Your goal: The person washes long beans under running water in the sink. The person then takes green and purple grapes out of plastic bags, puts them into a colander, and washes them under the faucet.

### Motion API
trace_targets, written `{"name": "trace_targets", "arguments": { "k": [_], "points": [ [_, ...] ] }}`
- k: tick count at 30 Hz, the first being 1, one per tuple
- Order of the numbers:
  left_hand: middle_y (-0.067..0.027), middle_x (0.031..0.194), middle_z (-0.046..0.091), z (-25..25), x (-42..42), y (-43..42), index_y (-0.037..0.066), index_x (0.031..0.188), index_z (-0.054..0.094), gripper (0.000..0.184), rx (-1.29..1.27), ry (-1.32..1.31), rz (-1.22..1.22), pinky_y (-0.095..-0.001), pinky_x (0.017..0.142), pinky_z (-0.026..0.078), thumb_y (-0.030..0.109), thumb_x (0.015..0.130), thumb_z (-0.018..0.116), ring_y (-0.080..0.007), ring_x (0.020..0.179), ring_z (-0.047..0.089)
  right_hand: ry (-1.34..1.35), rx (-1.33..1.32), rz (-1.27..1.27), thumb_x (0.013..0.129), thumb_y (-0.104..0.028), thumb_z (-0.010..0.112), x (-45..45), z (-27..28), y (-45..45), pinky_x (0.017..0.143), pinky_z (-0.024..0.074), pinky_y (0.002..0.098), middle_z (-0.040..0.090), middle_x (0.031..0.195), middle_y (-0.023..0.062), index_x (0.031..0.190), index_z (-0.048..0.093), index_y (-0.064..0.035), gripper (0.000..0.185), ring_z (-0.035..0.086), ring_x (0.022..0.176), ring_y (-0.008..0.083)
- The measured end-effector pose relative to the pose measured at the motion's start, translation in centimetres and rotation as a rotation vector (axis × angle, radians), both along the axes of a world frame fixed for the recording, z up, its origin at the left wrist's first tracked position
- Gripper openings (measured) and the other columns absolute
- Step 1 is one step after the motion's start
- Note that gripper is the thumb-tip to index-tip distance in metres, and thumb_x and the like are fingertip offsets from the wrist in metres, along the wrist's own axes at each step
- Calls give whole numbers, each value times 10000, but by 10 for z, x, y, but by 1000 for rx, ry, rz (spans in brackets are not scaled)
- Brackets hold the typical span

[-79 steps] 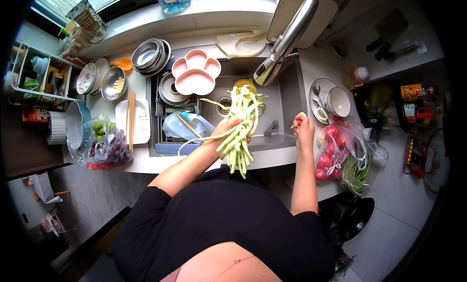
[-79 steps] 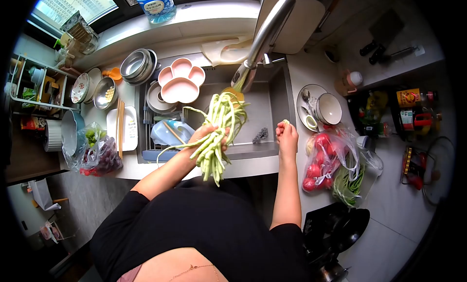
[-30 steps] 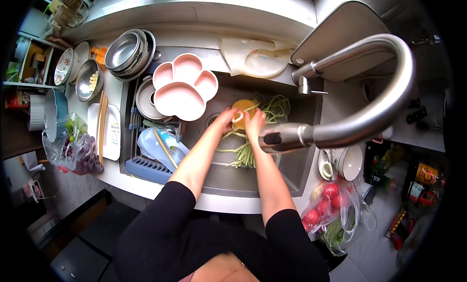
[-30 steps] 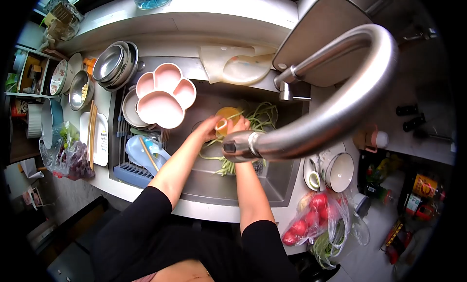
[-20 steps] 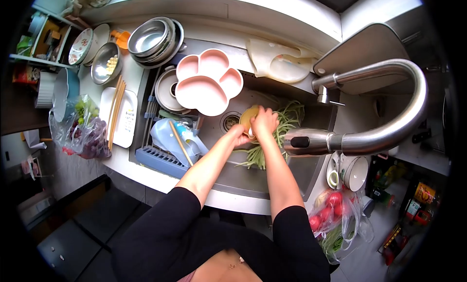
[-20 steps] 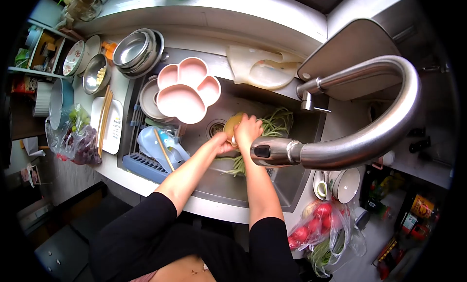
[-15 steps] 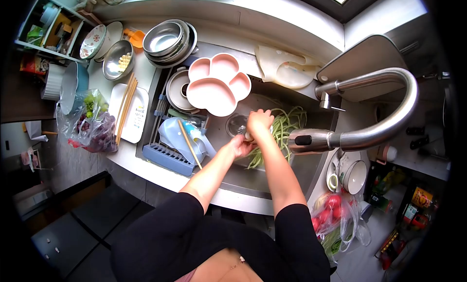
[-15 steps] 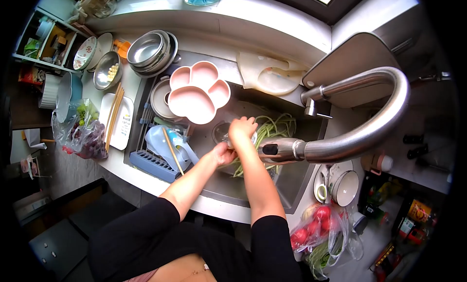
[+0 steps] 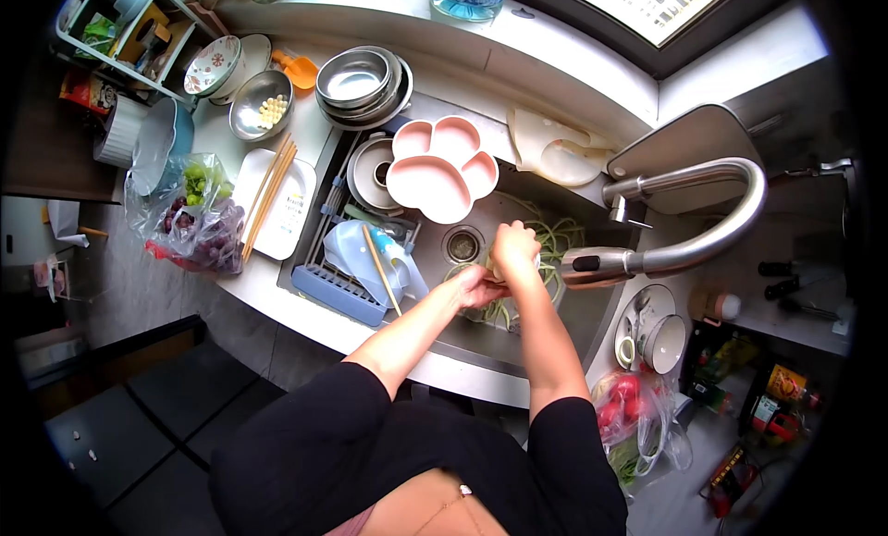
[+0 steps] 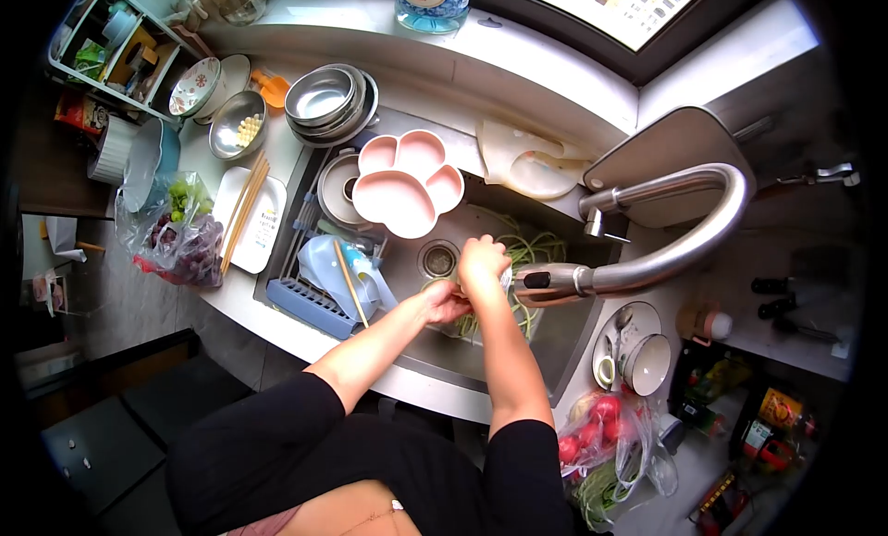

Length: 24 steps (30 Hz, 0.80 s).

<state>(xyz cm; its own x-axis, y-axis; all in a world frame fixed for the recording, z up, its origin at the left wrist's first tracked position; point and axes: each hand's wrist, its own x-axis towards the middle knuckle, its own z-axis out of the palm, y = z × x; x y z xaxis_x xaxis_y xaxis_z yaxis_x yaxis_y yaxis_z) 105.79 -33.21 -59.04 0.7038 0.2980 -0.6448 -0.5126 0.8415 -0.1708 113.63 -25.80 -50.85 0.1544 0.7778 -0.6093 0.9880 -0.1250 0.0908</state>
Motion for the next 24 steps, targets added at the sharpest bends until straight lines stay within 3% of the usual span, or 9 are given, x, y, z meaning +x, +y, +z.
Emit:
{"name": "trace_targets", "arguments": {
  "k": [3,6,9,12,16,18,20,22,24],
  "points": [
    [-237,1045,537,16,-6,6,-96,1140,416,335,196,202,-110,-455,828,528,-38,813,375,-343,938,602,499,467,-59,688,-171,705,44,-3,-40,899,426,381,513,1151,128,1036,556,-60,395,509,1056,316],
    [-190,1002,579,52,-15,18,-59,1177,407,386,536,403,-377,-316,607,586,-30,792,397,-253,797,654,693,776,-151,694,-190,718,58,0,-72,934,396,369,484,1203,178,1036,526,-33,423,496,1088,326],
    [-176,1000,583,93,-18,26,-42,1169,429,398,639,448,-332,-264,535,577,-27,772,408,-223,779,657,1092,830,-384,761,-114,675,55,28,-72,977,339,381,407,1285,193,1109,461,2,425,431,1161,274],
    [-171,1009,572,121,-32,52,-15,1205,400,452,583,440,-200,-327,635,589,-61,755,408,-263,808,649,1472,1043,-452,811,-17,597,47,48,-50,1012,311,367,377,1309,164,1205,392,10,445,396,1194,232],
    [-181,1015,572,152,-48,114,-40,1190,390,401,782,579,-92,-392,657,586,-46,789,397,-293,808,648,1292,1061,-580,845,-21,557,63,30,-41,908,417,298,475,1165,98,1212,421,-4,392,519,1043,190],
    [-191,974,590,148,-52,156,-62,1127,441,306,785,619,-100,-320,644,589,-10,830,391,-259,796,656,1598,893,-677,833,-19,575,86,-6,-55,824,447,273,502,1066,67,1186,449,-21,375,530,931,150],
    [-191,956,608,155,-49,186,-96,1109,447,291,780,692,-48,-297,617,589,10,851,363,-253,762,656,1202,879,-759,836,-40,551,80,13,-68,701,454,251,533,970,22,1145,481,-33,317,514,820,92],
    [-186,913,621,145,-43,210,-62,1095,478,295,783,726,8,-333,611,586,118,887,374,-258,779,656,1324,860,-804,831,-161,582,82,12,-82,828,413,302,573,966,69,1102,491,-18,319,536,920,167],
    [-182,928,620,136,-34,223,-38,1109,485,302,771,733,85,-351,616,581,155,903,377,-265,792,650,1191,791,-888,826,-165,583,93,-1,-98,780,433,292,586,910,65,1101,503,-18,322,546,862,150]
  ]
}}
